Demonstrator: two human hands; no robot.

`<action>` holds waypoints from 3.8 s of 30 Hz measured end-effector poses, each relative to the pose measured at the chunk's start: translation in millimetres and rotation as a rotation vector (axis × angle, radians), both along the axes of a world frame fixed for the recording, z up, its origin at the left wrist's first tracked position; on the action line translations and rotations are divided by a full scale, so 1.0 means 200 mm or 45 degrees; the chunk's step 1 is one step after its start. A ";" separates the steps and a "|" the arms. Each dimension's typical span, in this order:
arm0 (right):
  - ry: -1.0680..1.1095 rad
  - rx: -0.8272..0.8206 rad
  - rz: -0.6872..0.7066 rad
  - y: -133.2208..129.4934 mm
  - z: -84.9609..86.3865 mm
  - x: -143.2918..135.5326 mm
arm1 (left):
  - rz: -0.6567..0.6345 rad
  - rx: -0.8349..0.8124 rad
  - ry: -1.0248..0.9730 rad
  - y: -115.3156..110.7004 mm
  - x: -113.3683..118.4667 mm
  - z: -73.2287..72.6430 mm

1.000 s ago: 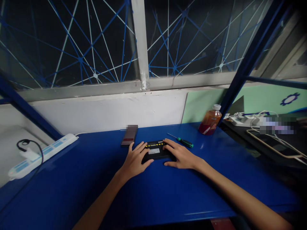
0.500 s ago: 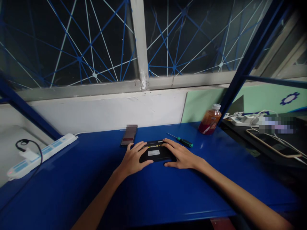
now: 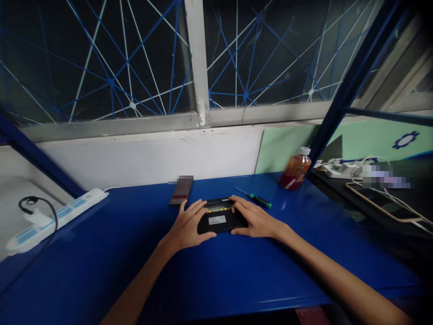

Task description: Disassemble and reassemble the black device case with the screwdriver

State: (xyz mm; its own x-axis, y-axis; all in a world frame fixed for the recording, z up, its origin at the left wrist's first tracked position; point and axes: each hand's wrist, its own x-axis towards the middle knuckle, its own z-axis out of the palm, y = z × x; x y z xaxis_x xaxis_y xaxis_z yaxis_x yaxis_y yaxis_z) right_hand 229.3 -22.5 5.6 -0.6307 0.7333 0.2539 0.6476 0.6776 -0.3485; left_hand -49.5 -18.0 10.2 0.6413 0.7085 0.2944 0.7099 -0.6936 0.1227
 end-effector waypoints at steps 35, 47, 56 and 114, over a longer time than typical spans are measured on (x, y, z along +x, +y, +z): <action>-0.032 0.232 -0.012 0.01 -0.02 0.00 | 0.058 0.221 -0.001 0.00 -0.04 0.04; -0.040 0.216 0.012 0.01 0.00 0.00 | 0.118 0.302 0.047 -0.02 -0.04 0.04; -0.068 0.278 0.005 0.01 -0.02 0.01 | 0.191 0.223 0.044 -0.03 -0.03 0.06; -0.078 0.166 -0.059 0.00 -0.01 0.00 | 0.083 0.110 -0.010 0.03 -0.08 0.01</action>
